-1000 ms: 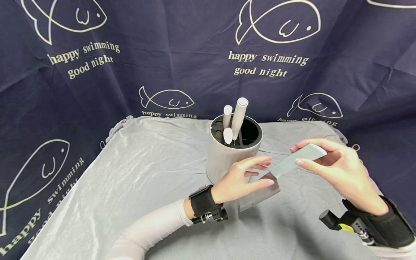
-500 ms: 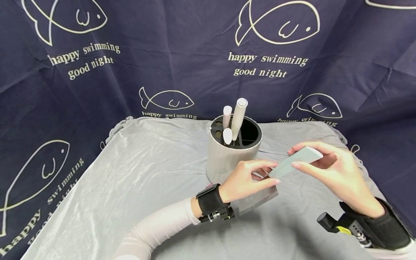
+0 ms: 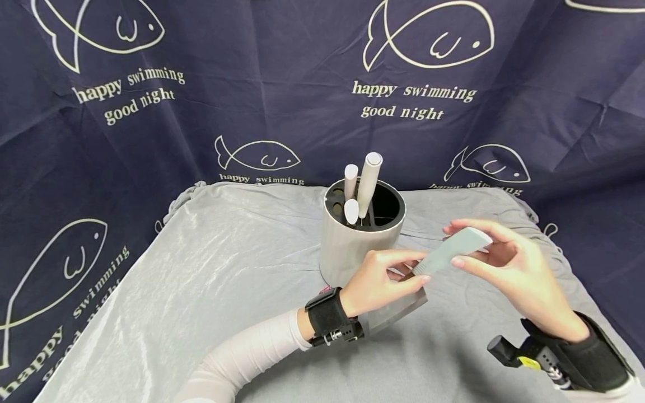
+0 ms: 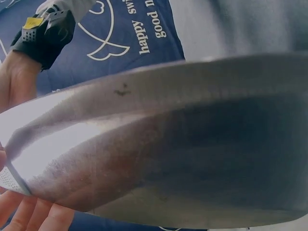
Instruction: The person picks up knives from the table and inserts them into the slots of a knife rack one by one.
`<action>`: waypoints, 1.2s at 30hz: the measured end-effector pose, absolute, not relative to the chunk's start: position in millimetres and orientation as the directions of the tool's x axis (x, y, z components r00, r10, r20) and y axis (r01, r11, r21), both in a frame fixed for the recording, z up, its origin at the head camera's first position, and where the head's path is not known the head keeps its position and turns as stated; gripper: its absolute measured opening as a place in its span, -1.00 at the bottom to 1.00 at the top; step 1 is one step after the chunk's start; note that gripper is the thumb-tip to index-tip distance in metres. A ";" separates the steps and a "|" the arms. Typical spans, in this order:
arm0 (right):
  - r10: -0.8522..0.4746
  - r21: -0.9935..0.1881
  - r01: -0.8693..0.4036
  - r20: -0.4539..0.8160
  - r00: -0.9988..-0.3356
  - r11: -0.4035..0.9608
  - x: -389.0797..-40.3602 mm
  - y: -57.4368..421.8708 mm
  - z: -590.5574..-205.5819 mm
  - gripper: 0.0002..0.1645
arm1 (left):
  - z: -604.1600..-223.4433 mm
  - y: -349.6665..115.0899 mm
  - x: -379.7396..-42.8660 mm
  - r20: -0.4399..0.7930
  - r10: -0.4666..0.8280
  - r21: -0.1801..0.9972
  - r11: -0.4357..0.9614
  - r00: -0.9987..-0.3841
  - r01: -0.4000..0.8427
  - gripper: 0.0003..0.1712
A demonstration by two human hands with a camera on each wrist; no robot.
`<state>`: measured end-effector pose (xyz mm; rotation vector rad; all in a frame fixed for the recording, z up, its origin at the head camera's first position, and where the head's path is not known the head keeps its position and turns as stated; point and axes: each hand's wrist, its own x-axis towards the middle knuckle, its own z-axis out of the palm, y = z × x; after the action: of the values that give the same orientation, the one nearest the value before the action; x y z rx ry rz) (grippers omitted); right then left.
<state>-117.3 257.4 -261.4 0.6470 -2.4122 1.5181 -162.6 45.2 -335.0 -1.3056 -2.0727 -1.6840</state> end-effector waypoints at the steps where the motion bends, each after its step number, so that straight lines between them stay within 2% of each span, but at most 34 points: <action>1: -0.263 -0.822 -0.473 0.403 -0.877 0.317 -118.1 257.7 -263.8 -0.40 | -335.5 45.0 -162.6 0.609 0.510 0.717 -0.025 -0.608 0.697 -0.65; 6: -0.281 -0.873 -0.449 0.389 -0.877 0.191 -120.9 256.8 -275.6 -0.42 | -336.5 44.0 -162.6 0.603 0.503 0.732 -0.039 -0.619 0.680 -0.65; 10: -0.259 -0.876 -0.441 0.388 -0.885 0.194 -121.9 254.0 -281.9 -0.47 | -337.2 43.5 -162.5 0.603 0.502 0.728 -0.029 -0.620 0.685 -0.66; 17: -0.265 -0.867 -0.492 0.457 -0.849 0.081 -123.4 250.9 -288.8 -0.53 | -340.3 42.9 -162.2 0.593 0.505 0.741 -0.037 -0.627 0.670 -0.67; 36: -0.204 -0.872 -0.481 0.456 -0.866 0.093 -122.7 247.6 -290.7 -0.55 | -341.5 39.4 -162.7 0.573 0.499 0.758 -0.022 -0.650 0.652 -0.63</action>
<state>-122.7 247.6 -290.7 0.6885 -2.1492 1.8563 -162.7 39.4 -341.5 -1.2475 -2.1003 -1.7602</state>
